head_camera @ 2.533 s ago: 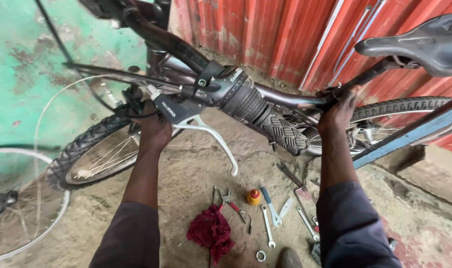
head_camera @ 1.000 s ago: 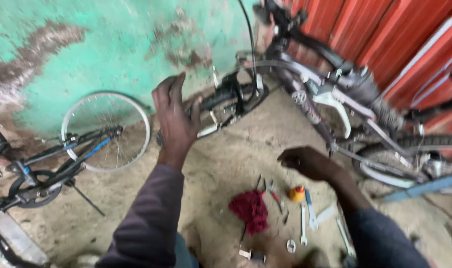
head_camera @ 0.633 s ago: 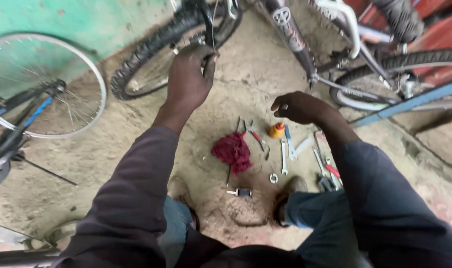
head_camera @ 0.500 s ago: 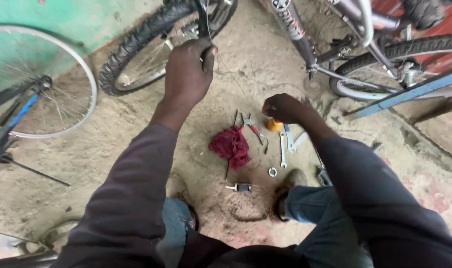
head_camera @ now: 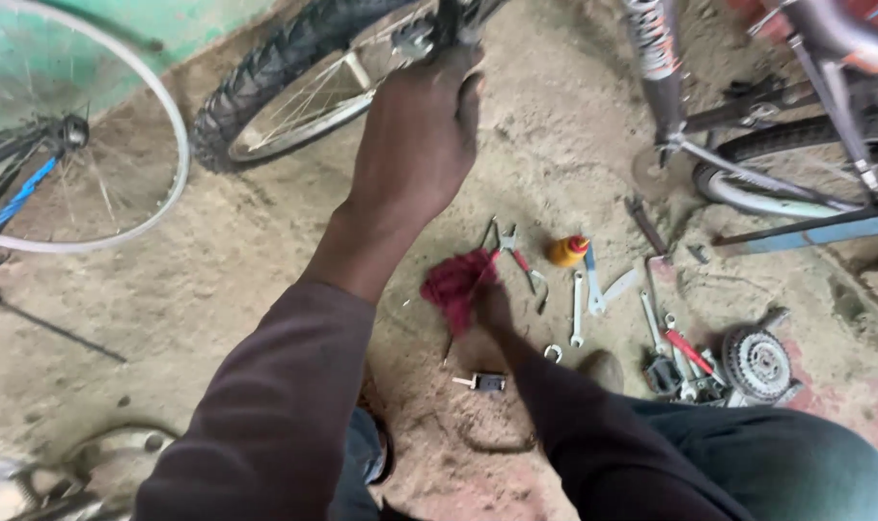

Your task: The person works on the front brake system of a bicycle, using a yellow bottle to apply lubricant to the brake cable and then threading the cable through the brake caliper. They use a red cloth to wipe the components and their hands during the process.

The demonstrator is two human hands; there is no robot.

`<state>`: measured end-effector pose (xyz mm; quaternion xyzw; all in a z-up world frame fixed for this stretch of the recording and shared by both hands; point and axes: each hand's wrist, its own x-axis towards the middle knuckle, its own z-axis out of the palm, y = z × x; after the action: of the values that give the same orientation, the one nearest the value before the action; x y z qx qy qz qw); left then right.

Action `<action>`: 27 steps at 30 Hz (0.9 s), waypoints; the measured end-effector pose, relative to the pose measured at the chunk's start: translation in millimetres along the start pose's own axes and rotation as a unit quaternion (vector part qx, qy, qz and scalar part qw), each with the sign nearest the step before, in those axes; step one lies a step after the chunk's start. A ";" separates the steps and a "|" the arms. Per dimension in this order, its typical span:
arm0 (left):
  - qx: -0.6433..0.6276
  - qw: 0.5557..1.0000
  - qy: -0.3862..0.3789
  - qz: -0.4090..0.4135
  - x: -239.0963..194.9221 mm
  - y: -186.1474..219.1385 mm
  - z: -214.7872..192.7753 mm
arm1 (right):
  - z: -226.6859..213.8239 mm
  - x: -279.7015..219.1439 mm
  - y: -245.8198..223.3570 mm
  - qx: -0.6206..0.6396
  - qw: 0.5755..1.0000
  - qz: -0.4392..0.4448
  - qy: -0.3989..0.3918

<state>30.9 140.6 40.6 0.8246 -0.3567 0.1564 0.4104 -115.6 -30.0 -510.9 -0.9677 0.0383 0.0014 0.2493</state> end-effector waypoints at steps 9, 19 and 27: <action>0.002 1.000 0.007 0.024 1.5 -1.7 3.2 | -66.8 -0.2 -49.9 0.215 0.856 0.360 0.303; 0.032 0.999 -0.039 0.011 1.3 1.3 -17.8 | -74.7 -37.4 -136.3 0.134 0.863 0.458 -0.167; 0.067 0.993 -0.079 -0.054 9.8 2.9 -5.7 | -13.1 -24.7 -105.2 0.482 0.720 0.495 0.061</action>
<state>35.8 139.4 51.1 0.8781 -0.3319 0.0919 0.3321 -132.5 57.3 -448.1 -0.5575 0.5227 0.0469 0.6433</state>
